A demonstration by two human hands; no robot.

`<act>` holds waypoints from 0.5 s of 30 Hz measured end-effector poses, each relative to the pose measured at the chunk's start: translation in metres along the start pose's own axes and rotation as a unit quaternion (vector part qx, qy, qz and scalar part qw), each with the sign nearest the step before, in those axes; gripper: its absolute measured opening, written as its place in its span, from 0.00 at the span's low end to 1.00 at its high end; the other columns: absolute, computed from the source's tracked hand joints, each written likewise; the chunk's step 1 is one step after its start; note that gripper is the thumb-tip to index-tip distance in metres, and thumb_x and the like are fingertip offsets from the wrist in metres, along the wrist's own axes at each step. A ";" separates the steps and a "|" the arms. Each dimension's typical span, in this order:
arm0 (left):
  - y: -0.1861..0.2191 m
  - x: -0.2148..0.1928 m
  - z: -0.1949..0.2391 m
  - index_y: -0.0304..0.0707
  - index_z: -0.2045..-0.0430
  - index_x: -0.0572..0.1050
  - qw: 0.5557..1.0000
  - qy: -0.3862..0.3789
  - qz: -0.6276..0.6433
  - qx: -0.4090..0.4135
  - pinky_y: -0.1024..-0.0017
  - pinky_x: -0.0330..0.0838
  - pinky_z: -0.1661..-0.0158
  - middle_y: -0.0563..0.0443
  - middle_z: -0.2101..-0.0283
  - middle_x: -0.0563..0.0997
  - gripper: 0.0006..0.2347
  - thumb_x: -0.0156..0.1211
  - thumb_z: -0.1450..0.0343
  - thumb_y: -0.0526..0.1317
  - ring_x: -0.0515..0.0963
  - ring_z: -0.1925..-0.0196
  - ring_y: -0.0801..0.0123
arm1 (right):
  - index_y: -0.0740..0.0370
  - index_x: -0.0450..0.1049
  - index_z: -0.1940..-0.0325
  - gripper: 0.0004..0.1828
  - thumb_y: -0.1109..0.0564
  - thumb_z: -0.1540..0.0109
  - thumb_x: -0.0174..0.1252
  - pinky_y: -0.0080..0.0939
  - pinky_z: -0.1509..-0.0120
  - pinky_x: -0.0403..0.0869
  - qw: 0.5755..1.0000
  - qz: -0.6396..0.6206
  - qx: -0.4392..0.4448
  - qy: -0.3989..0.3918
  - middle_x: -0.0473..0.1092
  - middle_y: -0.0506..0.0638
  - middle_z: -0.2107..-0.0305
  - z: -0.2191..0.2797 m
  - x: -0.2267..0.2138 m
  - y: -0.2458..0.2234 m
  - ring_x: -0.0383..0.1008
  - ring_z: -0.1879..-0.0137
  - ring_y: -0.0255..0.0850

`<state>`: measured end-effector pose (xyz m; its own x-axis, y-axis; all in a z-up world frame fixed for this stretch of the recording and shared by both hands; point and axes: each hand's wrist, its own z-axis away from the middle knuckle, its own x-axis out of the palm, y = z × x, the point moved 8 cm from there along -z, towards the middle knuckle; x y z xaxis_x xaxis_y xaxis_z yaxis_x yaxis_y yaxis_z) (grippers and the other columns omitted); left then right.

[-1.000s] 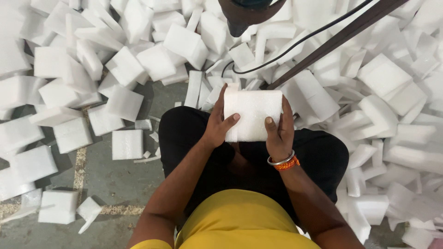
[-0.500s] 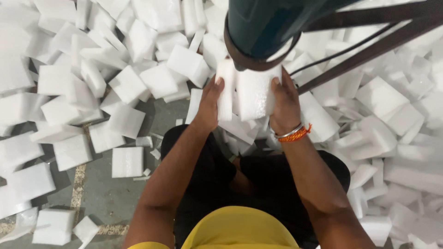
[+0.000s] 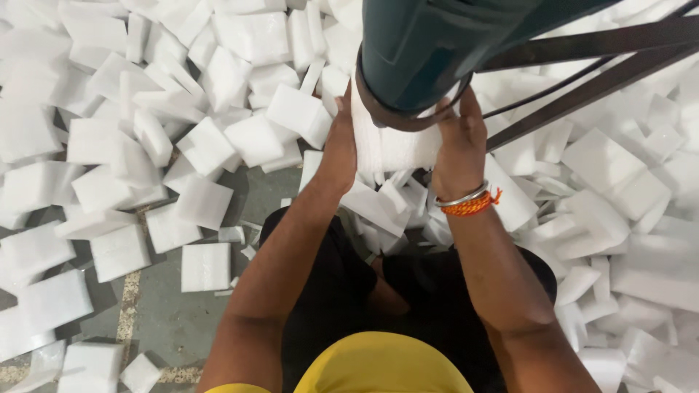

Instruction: The person sits on the floor surrounded by white foam pieces and repeatedly picks up two pieces, aligns them, and presses them together under a stationary heat gun to bond them. The person then places the joined pieces aside and repeats the process with new pieces.

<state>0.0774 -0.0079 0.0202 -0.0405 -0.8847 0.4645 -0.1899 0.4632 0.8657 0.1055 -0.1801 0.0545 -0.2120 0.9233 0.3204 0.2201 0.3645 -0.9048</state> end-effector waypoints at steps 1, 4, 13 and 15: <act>-0.002 0.001 0.006 0.40 0.23 0.41 1.000 0.002 -0.006 -0.006 0.64 0.49 0.24 0.39 0.21 0.53 0.31 0.26 0.19 0.58 0.54 0.20 0.55 | 0.70 0.57 0.24 0.29 0.61 0.28 0.54 0.43 0.22 0.64 1.000 0.019 -0.016 -0.004 0.67 0.53 0.35 0.007 0.003 -0.005 0.67 0.28 0.40; -0.006 0.003 0.031 0.42 0.23 0.38 0.999 -0.001 -0.032 -0.014 0.63 0.51 0.25 0.38 0.22 0.53 0.31 0.26 0.19 0.58 0.55 0.21 0.54 | 0.71 0.56 0.23 0.31 0.58 0.28 0.55 0.43 0.24 0.65 0.994 0.097 -0.039 -0.010 0.66 0.55 0.33 0.033 0.008 -0.016 0.67 0.28 0.42; -0.035 0.017 0.114 0.46 0.23 0.33 0.992 0.010 -0.125 -0.013 0.62 0.58 0.29 0.35 0.23 0.55 0.31 0.26 0.19 0.58 0.61 0.24 0.50 | 0.68 0.59 0.25 0.33 0.55 0.32 0.57 0.41 0.36 0.74 0.965 0.263 -0.001 -0.002 0.71 0.60 0.38 0.107 -0.005 -0.025 0.75 0.38 0.42; -0.051 0.017 0.135 0.45 0.24 0.34 0.992 0.015 -0.118 -0.052 0.62 0.59 0.30 0.36 0.24 0.54 0.30 0.25 0.20 0.56 0.61 0.25 0.51 | 0.67 0.59 0.25 0.33 0.55 0.33 0.58 0.40 0.37 0.76 0.958 0.287 0.007 -0.006 0.72 0.60 0.39 0.124 -0.011 -0.024 0.76 0.39 0.42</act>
<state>-0.0458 -0.0538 -0.0416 0.0225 -0.9676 0.2514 -0.0888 0.2485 0.9645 -0.0156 -0.2140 0.0379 -0.0705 0.9695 -0.2349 0.2912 -0.2052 -0.9344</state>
